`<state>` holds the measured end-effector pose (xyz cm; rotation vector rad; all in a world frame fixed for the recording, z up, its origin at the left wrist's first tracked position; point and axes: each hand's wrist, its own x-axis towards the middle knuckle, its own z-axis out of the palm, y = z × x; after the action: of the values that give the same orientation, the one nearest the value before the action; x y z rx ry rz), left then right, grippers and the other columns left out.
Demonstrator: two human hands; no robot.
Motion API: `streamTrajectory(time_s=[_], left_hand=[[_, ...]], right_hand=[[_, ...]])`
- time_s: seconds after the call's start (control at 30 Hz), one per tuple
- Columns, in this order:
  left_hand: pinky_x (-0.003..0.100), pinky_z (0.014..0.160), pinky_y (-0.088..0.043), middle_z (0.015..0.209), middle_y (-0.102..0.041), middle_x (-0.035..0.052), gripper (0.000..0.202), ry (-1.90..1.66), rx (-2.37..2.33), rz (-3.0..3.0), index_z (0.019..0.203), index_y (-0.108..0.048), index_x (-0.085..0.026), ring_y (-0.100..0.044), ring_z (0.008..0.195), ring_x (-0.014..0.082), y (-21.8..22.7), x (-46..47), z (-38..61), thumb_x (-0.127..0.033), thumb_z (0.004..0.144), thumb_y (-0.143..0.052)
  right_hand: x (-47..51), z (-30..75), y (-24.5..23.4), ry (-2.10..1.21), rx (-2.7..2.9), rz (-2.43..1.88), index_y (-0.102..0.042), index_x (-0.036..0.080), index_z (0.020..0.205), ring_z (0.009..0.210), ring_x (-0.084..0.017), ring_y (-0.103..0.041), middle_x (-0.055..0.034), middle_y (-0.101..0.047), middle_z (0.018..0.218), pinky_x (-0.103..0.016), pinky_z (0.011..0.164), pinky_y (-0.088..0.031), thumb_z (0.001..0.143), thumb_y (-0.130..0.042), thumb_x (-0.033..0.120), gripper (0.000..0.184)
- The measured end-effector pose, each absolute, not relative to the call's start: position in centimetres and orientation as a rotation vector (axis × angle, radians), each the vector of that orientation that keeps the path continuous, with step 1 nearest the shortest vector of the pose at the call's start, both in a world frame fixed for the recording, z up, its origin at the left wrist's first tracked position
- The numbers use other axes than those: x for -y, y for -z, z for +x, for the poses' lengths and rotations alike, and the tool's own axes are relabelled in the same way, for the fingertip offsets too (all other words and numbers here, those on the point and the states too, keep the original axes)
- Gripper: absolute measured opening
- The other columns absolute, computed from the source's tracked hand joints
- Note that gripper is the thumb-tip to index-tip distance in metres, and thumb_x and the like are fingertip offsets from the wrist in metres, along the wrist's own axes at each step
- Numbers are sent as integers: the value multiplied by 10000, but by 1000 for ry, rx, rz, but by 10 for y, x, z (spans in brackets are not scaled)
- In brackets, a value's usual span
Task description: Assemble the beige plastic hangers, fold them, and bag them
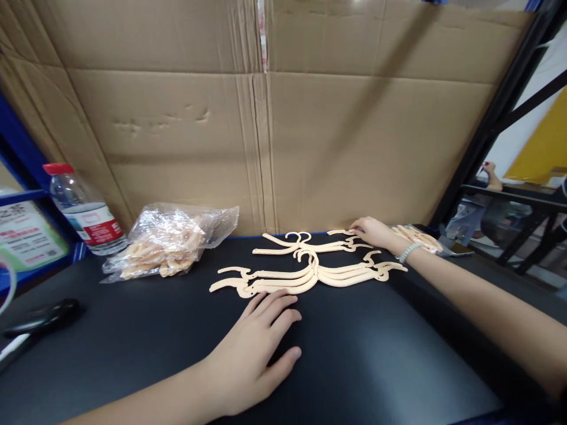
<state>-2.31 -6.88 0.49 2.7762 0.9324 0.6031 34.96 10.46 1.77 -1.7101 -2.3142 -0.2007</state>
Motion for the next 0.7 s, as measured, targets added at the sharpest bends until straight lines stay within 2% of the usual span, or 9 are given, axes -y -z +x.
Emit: streamTrajectory(time_s=[0.17,0.37,0.47,0.57,0.7], left_hand=[[527,1099,-351,1330,-579,100,321,-628,-945,2756,1163,-590,-232,-452,1299,312,-5,69,-23,-215,843,-576],[522,1090,-358,1327,-574,101,326,-627,-942,2751,1164,-590,-231,-447,1296,309,-4,69,-22,-211,839,-580],[527,1084,-363,1327,-572,104,322,-622,-942,2745,1162,-589,-232,-445,1294,315,-4,69,-22,-211,841,-580],[530,1078,-369,1329,-566,111,310,-604,-918,2743,1163,-585,-229,-443,1294,319,-6,68,-23,-221,853,-575],[462,1028,-434,1264,-607,102,266,-700,-814,2703,1114,-588,-230,-525,1207,279,-10,67,-25,-164,861,-541]], right_hand=[[-125,348,-14,140,2369,-1779,-646,145,1032,936,-182,-648,-69,-667,1059,-392,857,-534,956,-571,319,204],[-132,341,-12,142,2342,-1780,-640,148,1018,875,-167,-643,-58,-661,1025,-363,802,-544,951,-576,322,197],[-128,338,-15,180,2305,-1685,-656,147,916,944,-198,-618,-60,-655,981,-405,861,-511,916,-613,278,138],[-119,333,-20,191,2249,-1538,-675,147,824,1020,-256,-583,-106,-631,982,-443,918,-469,858,-643,218,85],[-94,312,-26,94,2164,-1317,-661,161,857,906,-213,-626,-108,-633,998,-386,864,-502,888,-576,262,135]])
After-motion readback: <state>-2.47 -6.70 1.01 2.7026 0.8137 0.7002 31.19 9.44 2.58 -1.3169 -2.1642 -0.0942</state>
